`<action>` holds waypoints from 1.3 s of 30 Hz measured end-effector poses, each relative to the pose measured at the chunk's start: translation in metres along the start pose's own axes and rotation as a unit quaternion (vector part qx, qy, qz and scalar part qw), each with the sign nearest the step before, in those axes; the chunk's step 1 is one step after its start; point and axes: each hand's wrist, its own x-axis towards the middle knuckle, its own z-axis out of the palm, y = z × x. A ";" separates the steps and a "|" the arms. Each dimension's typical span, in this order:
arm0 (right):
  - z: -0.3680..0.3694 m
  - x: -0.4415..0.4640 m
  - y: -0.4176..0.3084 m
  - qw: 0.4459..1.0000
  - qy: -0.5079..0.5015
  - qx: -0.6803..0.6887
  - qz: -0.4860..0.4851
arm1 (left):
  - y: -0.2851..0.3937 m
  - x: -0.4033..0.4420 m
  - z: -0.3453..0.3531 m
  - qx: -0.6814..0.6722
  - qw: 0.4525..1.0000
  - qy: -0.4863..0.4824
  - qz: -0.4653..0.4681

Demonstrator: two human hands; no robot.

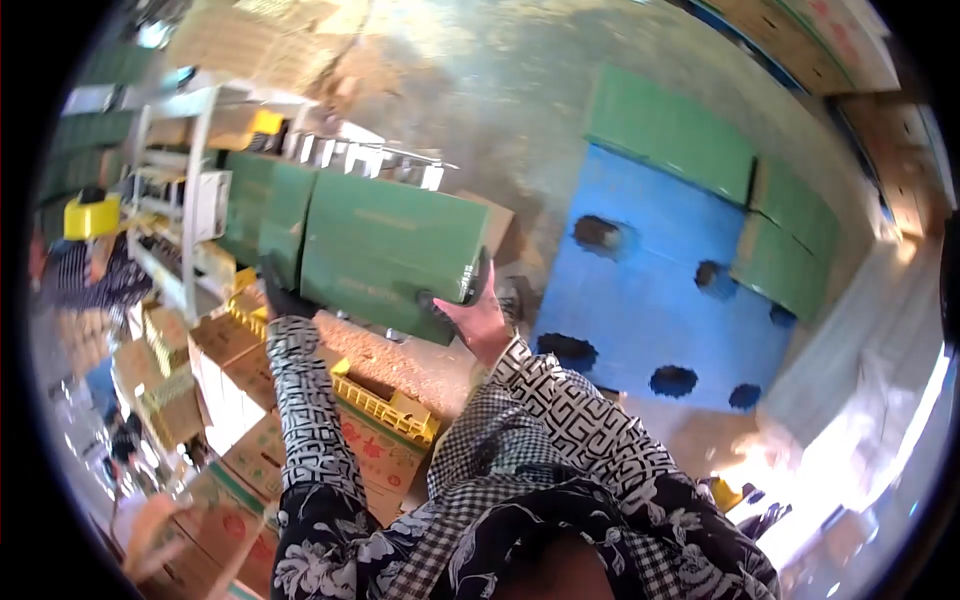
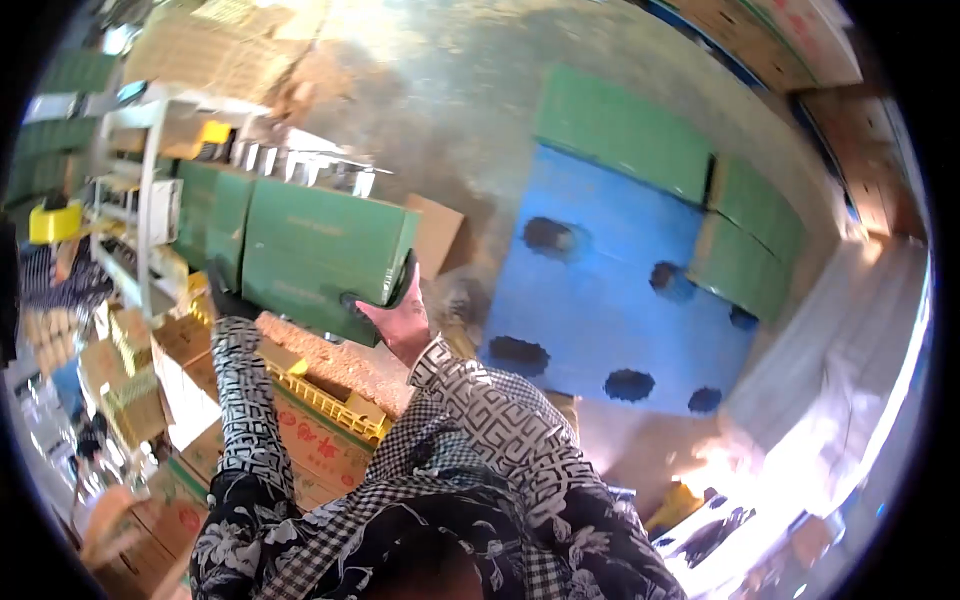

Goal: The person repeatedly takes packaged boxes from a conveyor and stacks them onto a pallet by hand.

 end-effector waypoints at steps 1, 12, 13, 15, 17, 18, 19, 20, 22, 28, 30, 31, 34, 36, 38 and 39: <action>-0.014 -0.002 -0.001 0.999 0.004 0.014 0.032 | -0.005 0.011 0.001 0.006 0.996 0.063 0.067; -0.267 -0.159 0.043 0.854 0.142 0.393 0.310 | -0.146 -0.086 0.069 0.068 0.997 0.031 -0.010; -0.294 -0.173 0.059 0.828 0.150 0.448 0.300 | -0.175 -0.112 0.083 0.099 0.993 0.065 0.004; -0.332 -0.186 0.062 0.770 0.158 0.542 0.296 | -0.233 -0.143 0.073 0.151 0.988 -0.002 -0.020; -0.377 -0.199 0.083 0.750 0.168 0.588 0.252 | -0.296 -0.145 0.029 0.121 0.992 0.012 -0.024; -0.393 -0.196 0.076 0.759 0.176 0.579 0.239 | -0.314 -0.137 0.032 0.284 0.948 -0.140 0.032; -0.410 -0.193 0.069 0.767 0.185 0.570 0.227 | -0.340 -0.129 0.037 0.250 0.961 -0.112 -0.028; -0.434 -0.182 0.089 0.781 0.200 0.552 0.212 | -0.362 -0.125 0.063 0.216 0.969 -0.083 -0.089; -0.475 -0.150 0.121 0.795 0.209 0.541 0.179 | -0.410 -0.077 0.051 0.518 0.823 -0.224 0.060; -0.558 0.019 0.201 0.828 0.268 0.492 0.013 | -0.548 0.101 0.096 0.487 0.812 -0.316 -0.053; -0.578 0.068 0.225 0.818 0.354 0.453 0.014 | -0.590 0.136 0.124 0.400 0.864 -0.266 -0.150; -0.585 0.087 0.234 0.823 0.337 0.457 -0.003 | -0.604 0.143 0.146 0.391 0.874 -0.231 -0.174; -0.608 0.119 0.261 0.863 0.370 0.333 0.089 | -0.668 0.180 0.164 0.294 0.914 -0.179 -0.216; -0.632 0.135 0.278 0.834 0.371 0.375 0.160 | -0.687 0.210 0.162 0.333 0.906 -0.156 -0.210; -0.656 0.135 0.288 0.856 0.314 0.392 0.126 | -0.691 0.221 0.144 0.428 0.882 -0.160 -0.118; -0.653 0.135 0.276 0.858 0.328 0.374 0.130 | -0.704 0.246 0.119 0.462 0.858 -0.223 -0.024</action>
